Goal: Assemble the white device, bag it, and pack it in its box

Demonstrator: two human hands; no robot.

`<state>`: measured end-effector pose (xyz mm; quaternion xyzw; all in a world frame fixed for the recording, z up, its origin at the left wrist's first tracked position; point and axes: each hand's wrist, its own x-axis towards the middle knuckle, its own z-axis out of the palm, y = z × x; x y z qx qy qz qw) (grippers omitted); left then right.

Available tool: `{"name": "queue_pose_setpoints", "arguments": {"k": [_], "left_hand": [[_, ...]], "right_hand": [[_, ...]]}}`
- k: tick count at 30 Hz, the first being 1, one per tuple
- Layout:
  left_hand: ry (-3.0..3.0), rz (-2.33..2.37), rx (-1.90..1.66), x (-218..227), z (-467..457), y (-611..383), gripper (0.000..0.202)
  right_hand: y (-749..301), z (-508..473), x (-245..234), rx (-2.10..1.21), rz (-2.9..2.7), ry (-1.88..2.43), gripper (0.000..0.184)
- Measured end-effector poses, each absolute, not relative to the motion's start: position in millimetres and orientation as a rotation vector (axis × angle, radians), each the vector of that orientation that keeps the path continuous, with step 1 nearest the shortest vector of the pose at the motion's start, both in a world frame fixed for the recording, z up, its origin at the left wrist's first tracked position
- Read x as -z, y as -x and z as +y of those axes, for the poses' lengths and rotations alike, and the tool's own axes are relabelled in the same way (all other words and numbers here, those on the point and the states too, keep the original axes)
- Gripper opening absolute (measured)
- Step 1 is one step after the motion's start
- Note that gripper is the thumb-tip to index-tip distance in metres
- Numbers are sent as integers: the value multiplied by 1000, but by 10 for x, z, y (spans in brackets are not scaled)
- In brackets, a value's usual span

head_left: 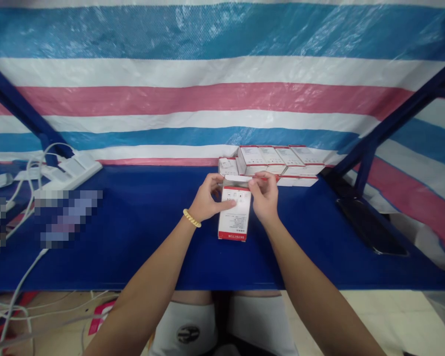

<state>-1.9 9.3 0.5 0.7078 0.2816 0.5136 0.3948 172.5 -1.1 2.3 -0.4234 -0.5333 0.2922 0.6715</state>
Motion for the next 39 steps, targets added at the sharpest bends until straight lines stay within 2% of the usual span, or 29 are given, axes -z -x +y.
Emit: {"name": "queue_pose_setpoints", "arguments": {"k": [6, 12, 28, 34, 39], "left_hand": [[-1949, 725, -1401, -1, 65, -2, 82], [-2060, 712, -1436, -51, 33, 12, 57], [-2196, 649, -1452, -104, 27, 45, 55], [-2413, 617, -1435, -133, 5, 62, 40], [-2400, 606, -1459, -145, 14, 70, 43]], "right_hand": [[-1770, -65, -126, -611, -1293, 990, 25], [-1786, -94, -167, -581, -1354, 939, 19], [-1803, -114, -173, -620, -1334, 887, 15], [-1804, -107, -184, -593, -1338, 928, 16], [-1789, -115, -175, -607, -1324, 905, 16]]}}
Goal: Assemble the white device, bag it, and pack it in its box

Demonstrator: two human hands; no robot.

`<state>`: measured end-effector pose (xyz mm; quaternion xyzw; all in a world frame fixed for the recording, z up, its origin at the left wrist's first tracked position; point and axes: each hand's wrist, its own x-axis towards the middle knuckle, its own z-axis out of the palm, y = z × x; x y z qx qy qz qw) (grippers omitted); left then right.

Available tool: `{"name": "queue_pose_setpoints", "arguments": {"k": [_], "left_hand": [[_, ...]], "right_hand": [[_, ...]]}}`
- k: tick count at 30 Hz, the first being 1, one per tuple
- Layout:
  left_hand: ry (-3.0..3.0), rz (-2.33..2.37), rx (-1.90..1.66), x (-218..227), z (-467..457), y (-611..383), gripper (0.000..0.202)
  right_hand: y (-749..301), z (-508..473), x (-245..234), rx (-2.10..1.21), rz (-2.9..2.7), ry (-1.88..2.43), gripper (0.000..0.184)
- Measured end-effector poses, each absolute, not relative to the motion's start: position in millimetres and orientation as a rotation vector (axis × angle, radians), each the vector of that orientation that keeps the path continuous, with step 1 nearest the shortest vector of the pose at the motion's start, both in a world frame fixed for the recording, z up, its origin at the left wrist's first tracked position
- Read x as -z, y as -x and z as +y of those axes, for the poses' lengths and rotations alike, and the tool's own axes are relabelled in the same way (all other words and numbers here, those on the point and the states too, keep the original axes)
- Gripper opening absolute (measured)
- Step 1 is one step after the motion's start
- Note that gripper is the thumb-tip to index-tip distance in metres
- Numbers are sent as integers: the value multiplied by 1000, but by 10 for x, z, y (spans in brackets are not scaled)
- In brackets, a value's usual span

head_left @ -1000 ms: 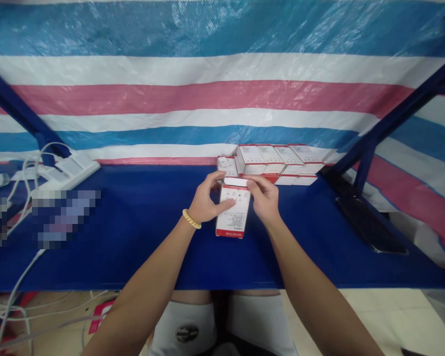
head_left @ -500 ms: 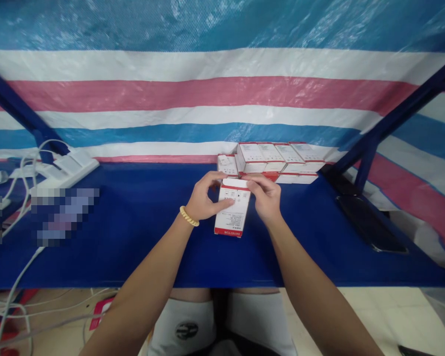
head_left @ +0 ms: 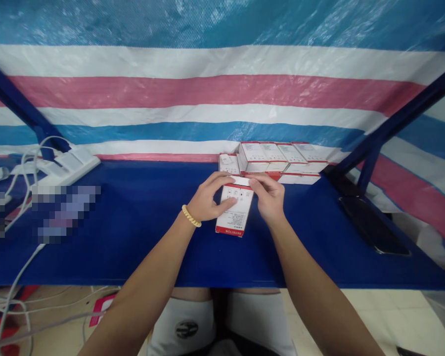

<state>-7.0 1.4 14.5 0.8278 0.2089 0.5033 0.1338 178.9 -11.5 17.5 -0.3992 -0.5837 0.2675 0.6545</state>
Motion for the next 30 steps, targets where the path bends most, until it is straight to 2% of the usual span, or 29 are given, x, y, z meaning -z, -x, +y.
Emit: {"name": "queue_pose_setpoints", "arguments": {"k": [11, 16, 22, 23, 27, 30], "left_hand": [[-2348, 562, -1488, -129, 44, 55, 35], [-2236, 656, -1424, -82, 48, 55, 57], [-2211, 651, -1435, -142, 50, 53, 37], [-2199, 643, -1437, -154, 54, 62, 37], [-2194, 646, -1412, -154, 87, 116, 40], [-2142, 725, -1392, -108, 112, 145, 57]], "right_hand": [[-1838, -105, -121, -730, -1401, 768, 22], [-1841, -77, -117, -710, -1469, 778, 17], [-1816, -62, -93, -653, -1494, 782, 16], [-1809, -72, -83, -673, -1495, 784, 17], [-1771, -116, -39, -830, -1536, 830, 47], [-1737, -111, -8, -900, -1511, 864, 44]]}}
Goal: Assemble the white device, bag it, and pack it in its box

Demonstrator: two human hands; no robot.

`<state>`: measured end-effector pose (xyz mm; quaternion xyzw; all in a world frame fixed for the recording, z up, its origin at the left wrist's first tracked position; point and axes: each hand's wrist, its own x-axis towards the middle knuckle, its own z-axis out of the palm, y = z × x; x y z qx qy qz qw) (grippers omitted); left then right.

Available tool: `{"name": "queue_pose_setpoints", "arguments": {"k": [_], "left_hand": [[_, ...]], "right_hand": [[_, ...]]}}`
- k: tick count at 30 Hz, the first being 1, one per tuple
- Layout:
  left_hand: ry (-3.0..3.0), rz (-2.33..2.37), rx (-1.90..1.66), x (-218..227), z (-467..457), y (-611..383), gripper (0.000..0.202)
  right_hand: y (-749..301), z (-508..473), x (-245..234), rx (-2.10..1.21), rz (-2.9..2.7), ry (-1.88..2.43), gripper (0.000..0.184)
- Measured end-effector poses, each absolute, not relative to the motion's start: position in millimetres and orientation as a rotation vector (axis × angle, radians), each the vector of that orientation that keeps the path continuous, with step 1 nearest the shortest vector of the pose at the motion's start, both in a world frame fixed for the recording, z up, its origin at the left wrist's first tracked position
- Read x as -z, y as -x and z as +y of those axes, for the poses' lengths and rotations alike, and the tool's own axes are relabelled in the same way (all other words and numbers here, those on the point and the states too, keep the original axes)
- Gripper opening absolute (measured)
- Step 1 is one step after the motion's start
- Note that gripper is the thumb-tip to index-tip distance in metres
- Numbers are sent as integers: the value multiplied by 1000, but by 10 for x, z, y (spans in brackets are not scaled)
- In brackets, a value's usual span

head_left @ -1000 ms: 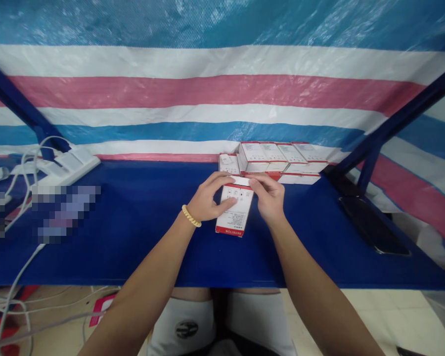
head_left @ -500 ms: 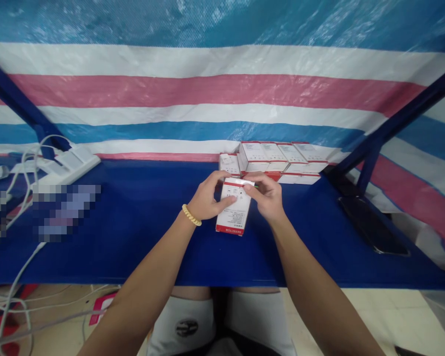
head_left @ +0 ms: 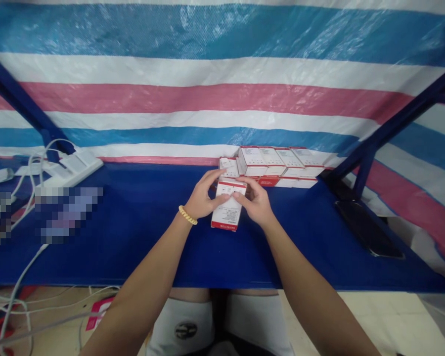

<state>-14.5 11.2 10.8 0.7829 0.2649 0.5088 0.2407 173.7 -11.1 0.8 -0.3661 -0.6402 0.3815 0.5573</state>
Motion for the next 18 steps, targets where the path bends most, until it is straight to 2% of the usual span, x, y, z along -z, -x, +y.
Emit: {"name": "queue_pose_setpoints", "arguments": {"k": [4, 9, 12, 15, 18], "left_hand": [[-2212, 986, -1322, -85, 58, 114, 83], [-2368, 1437, -939, -148, -160, -74, 118], [-2396, 1507, -930, -161, -213, -161, 106], [-2274, 1543, -1207, -158, -132, -106, 84], [-1997, 1748, -1482, -139, 39, 101, 70]], "right_hand": [[-1710, -42, 44, -873, -1356, 955, 47], [-1700, 53, 113, -750, -1059, 1118, 50], [-1688, 69, 121, -714, -1004, 1109, 52], [-1709, 60, 100, -663, -1076, 1065, 55], [-1802, 58, 69, -496, -1320, 1214, 37]]}}
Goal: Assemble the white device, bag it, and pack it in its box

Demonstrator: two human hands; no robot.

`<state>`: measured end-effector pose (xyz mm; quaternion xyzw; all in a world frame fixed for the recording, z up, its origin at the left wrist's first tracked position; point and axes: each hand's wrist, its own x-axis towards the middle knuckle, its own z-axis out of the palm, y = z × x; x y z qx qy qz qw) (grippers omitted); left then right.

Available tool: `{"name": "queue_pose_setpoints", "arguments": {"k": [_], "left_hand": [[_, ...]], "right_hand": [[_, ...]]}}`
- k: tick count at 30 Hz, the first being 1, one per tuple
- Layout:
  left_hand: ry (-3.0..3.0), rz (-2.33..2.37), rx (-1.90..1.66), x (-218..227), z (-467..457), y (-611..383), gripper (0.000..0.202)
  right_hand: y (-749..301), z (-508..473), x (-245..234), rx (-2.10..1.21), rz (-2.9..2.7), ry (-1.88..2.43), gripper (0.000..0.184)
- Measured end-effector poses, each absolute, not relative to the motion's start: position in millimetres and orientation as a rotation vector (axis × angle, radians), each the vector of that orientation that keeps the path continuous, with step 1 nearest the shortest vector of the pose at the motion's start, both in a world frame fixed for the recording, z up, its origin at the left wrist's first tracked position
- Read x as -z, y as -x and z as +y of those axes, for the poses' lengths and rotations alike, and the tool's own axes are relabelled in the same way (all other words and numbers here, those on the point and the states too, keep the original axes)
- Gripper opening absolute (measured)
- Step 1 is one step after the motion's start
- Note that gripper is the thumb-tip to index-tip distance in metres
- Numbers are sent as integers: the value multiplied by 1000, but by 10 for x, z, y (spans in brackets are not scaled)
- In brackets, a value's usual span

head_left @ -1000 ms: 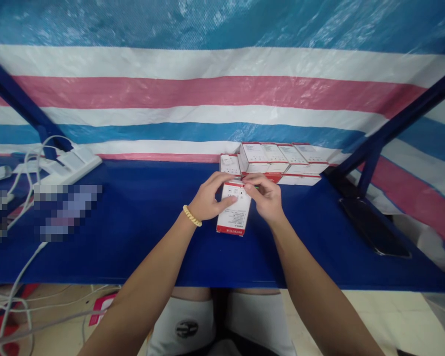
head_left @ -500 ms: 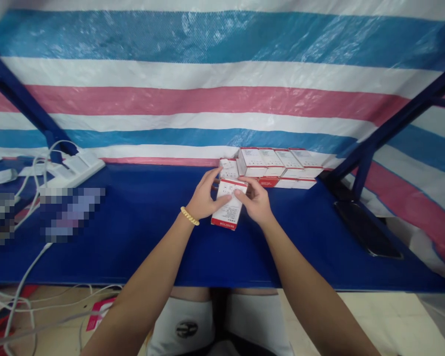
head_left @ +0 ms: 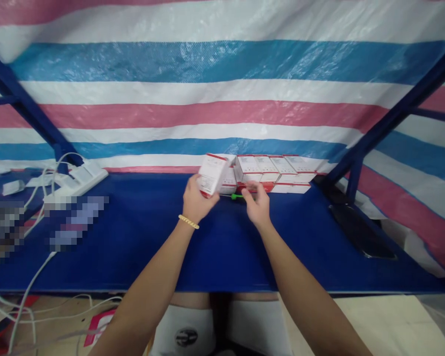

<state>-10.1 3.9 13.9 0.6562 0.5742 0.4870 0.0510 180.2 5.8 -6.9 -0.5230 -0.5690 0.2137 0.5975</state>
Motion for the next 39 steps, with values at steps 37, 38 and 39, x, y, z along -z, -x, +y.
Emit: {"name": "queue_pose_setpoints", "arguments": {"k": [37, 38, 39], "left_hand": [[-1725, 2373, -383, -334, 255, 781, 70], [-1778, 2287, -246, -405, 185, 814, 75], [-1845, 2221, -157, -465, 119, 838, 81]], "right_hand": [[-2599, 96, -9, -603, -1953, 1849, 17], [-2632, 98, -23, -558, -1923, 1847, 19], [-2640, 98, -38, -496, -1889, 1816, 21]]}}
